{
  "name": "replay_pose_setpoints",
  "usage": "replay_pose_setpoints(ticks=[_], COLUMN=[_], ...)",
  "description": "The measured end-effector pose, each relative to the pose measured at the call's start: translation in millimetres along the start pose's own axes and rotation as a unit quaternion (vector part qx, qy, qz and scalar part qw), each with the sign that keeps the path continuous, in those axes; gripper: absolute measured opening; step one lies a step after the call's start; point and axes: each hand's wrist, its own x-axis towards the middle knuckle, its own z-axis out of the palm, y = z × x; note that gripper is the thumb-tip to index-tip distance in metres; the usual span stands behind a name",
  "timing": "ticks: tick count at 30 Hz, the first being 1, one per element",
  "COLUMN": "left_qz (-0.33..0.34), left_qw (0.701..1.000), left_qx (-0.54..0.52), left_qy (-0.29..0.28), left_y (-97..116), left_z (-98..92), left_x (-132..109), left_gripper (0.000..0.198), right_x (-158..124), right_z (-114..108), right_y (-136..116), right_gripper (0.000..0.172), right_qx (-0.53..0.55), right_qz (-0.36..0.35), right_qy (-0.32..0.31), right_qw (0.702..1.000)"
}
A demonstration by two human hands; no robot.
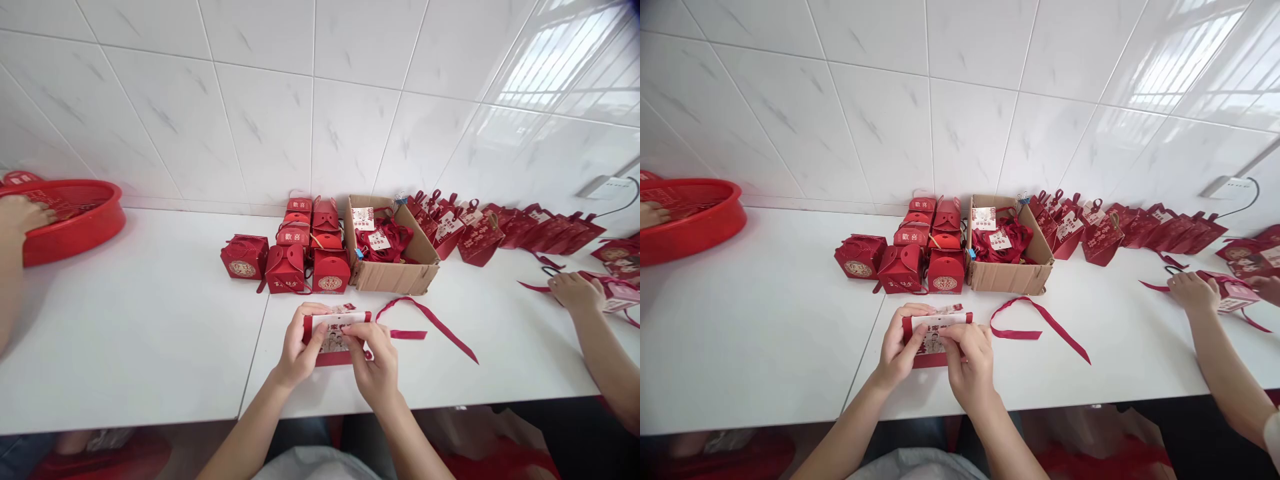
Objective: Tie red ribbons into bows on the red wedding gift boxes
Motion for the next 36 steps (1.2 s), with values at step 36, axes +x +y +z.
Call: replay_pose_setpoints(ticks=[36], left_qz=[-0.04], left_qw=[0.988], left_qx=[0.056], left_qy=[-0.136], left_y=[32.1], left_z=[-17.0], left_x=[15.2], left_gripper=[0.013], right_x=[6.4], right_z=[4.4], right_y=[46.1], right_gripper=[0.046], right_qx=[0.196], right_qz=[-0.054], right_qy=[-0.027], right_qw=[0.979])
